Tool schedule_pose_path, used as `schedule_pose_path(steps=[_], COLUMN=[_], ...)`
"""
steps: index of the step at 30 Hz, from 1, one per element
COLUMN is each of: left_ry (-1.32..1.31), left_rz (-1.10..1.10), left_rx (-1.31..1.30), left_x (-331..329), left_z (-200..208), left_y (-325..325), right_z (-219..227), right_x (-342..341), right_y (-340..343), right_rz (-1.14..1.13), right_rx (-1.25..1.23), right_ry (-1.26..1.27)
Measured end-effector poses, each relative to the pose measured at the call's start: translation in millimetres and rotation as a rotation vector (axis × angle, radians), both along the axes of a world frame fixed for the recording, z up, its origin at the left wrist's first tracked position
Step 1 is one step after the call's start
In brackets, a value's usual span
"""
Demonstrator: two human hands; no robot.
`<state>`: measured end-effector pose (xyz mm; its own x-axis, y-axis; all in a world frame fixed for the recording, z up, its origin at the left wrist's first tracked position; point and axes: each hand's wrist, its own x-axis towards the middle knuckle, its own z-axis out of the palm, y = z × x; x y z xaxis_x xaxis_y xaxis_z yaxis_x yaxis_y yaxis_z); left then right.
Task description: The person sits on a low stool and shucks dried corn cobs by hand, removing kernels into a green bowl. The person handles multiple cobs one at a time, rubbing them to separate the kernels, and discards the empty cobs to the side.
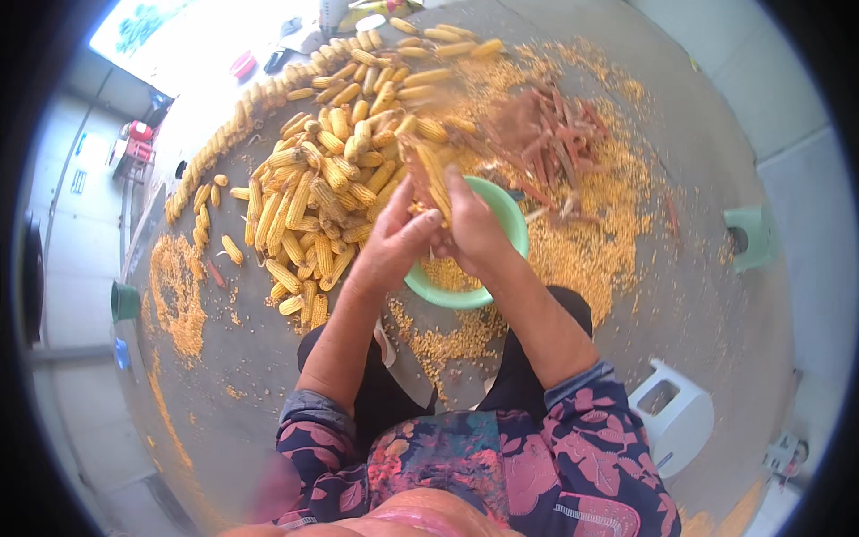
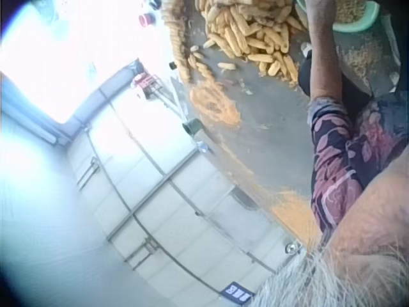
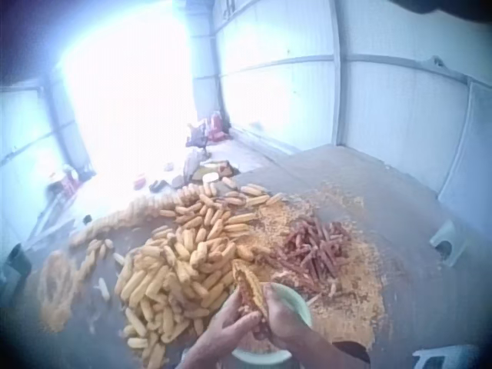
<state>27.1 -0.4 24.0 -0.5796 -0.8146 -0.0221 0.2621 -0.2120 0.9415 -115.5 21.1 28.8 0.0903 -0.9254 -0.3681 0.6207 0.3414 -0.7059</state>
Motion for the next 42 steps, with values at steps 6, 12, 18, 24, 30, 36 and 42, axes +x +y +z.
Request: schedule_pose_path(steps=[6, 12, 18, 24, 30, 36, 42], left_ry=[-0.088, -0.131, -0.110, -0.201, -0.265, -0.095, -0.077], left_rz=[0.039, -0.046, 0.037, 0.138, 0.094, 0.189, 0.236], left_rx=[-0.033, -0.112, 0.051, -0.034, -0.065, 0.038, 0.099], left_x=[-11.3, -8.3, -10.2, -7.3, -3.4, -6.3, -15.7], left_z=[17.6, 16.1, 9.2, -2.0, -0.5, -11.4, -17.1], left_y=[6.5, 0.8, -0.2, 3.6, 4.4, 9.7, 2.7], right_z=[-4.9, -0.5, 3.3, 4.3, -4.2, 7.3, 1.0], right_x=[2.1, -6.6, -0.1, 11.9, 5.9, 7.4, 11.7], right_y=[-3.9, -0.2, 4.2, 9.6, 8.8, 10.6, 6.6], right_rz=[-0.031, -0.034, -0.031, -0.145, -0.047, 0.037, -0.078], right_rx=[-0.016, -0.038, -0.085, -0.288, -0.199, -0.149, -0.222], right_ry=[-0.013, 0.043, 0.269, 0.540, 0.298, 0.346, 0.431])
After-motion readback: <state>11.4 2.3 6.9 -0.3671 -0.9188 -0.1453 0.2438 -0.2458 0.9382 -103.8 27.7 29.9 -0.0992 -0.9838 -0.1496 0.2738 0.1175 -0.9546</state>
